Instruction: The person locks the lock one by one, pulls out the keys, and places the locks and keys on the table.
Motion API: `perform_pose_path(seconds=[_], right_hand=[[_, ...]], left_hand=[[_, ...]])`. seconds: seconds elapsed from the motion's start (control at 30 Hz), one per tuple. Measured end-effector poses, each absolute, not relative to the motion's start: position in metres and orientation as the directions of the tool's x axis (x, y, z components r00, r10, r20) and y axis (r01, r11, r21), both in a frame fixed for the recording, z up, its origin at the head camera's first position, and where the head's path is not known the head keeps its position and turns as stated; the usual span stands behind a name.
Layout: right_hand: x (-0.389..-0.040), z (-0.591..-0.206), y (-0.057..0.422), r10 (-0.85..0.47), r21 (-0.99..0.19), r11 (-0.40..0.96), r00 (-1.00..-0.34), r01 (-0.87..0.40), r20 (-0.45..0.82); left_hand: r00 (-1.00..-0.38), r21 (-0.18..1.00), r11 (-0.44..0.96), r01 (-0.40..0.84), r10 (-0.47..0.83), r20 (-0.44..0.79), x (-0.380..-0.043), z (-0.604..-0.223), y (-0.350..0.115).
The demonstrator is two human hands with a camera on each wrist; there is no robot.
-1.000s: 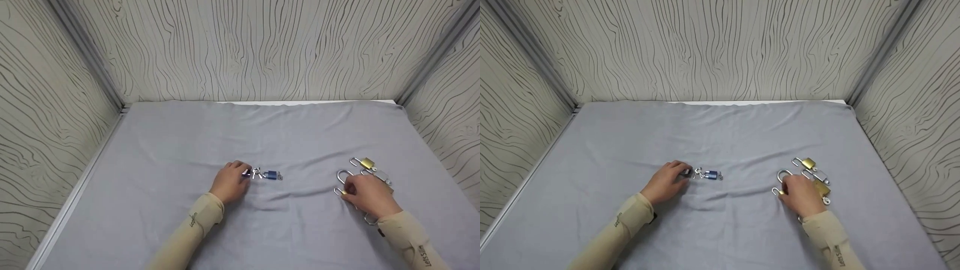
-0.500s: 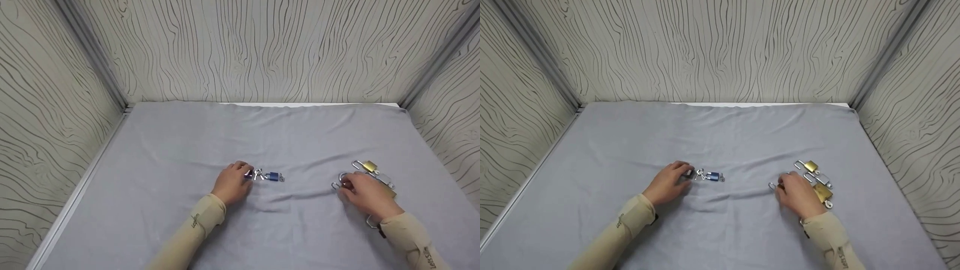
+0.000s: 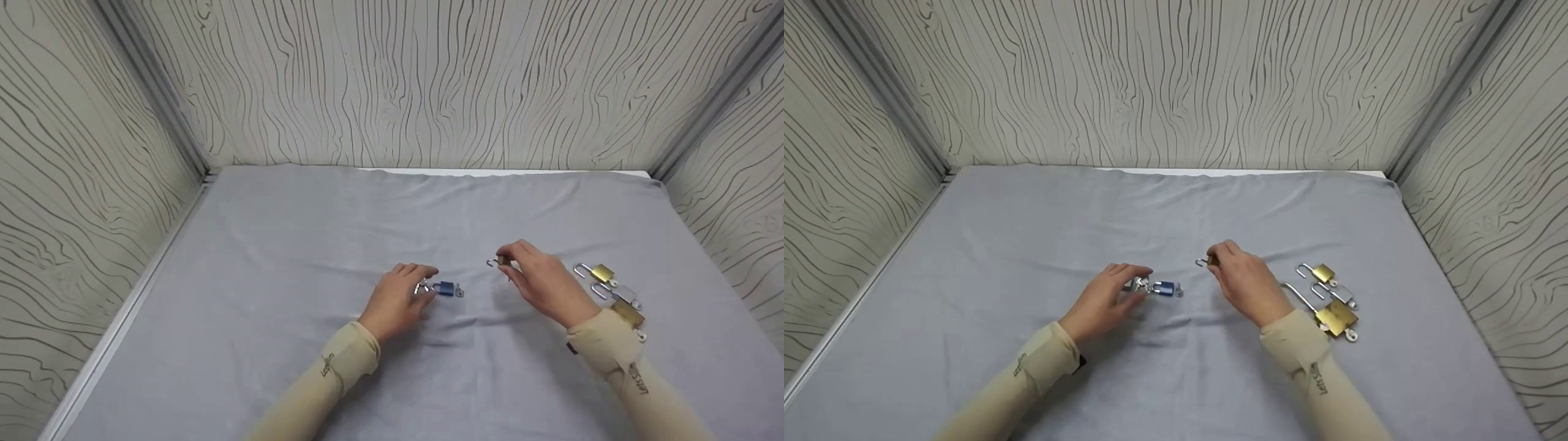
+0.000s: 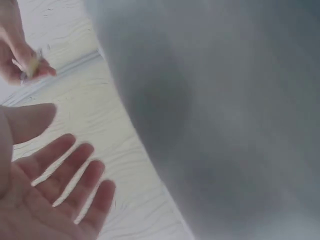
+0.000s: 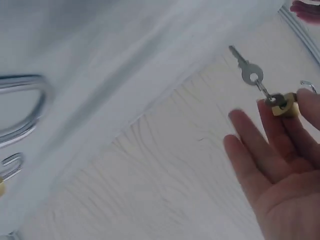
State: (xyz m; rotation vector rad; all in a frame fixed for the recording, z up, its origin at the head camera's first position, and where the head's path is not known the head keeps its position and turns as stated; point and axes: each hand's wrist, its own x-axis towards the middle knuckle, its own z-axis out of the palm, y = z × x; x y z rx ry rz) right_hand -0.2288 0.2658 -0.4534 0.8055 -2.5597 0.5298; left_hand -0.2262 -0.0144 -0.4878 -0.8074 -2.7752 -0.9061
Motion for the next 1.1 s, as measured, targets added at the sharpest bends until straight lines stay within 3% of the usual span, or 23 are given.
perform_pose_path(seconds=[0.2, 0.33, 0.53, 0.63, 0.77, 0.9, 1.1], right_hand=[[-0.233, -0.451, 0.239, -0.553, -0.168, 0.678, -0.647, -0.716, 0.525], [-0.230, -0.447, 0.229, -0.605, -0.125, 0.627, -0.581, -0.769, 0.545], [-0.228, -0.443, 0.223, -0.631, -0.103, 0.592, -0.539, -0.799, 0.558], [-0.227, -0.444, 0.222, -0.636, -0.113, 0.570, -0.524, -0.814, 0.567], [-0.225, -0.446, 0.219, -0.641, -0.140, 0.541, -0.514, -0.829, 0.570], [-0.223, -0.447, 0.218, -0.636, -0.204, 0.495, -0.512, -0.845, 0.577], [-0.223, -0.446, 0.221, -0.541, -0.452, 0.423, -0.619, -0.785, 0.569]], left_hand=[[-0.859, 0.636, 0.591, 0.496, 0.438, 0.264, -0.222, -0.480, -0.005], [-0.837, 0.630, 0.557, 0.541, 0.430, 0.339, -0.221, -0.478, 0.000], [-0.810, 0.608, 0.536, 0.586, 0.420, 0.411, -0.221, -0.478, 0.002], [-0.835, 0.676, 0.499, 0.542, 0.409, 0.368, -0.220, -0.477, 0.003], [-0.878, 0.822, 0.376, 0.427, 0.389, 0.278, -0.219, -0.476, 0.003], [-0.885, 0.884, 0.280, 0.374, 0.394, 0.249, -0.218, -0.475, 0.002], [-0.869, 0.917, 0.192, 0.350, 0.431, 0.241, -0.218, -0.475, 0.002]])
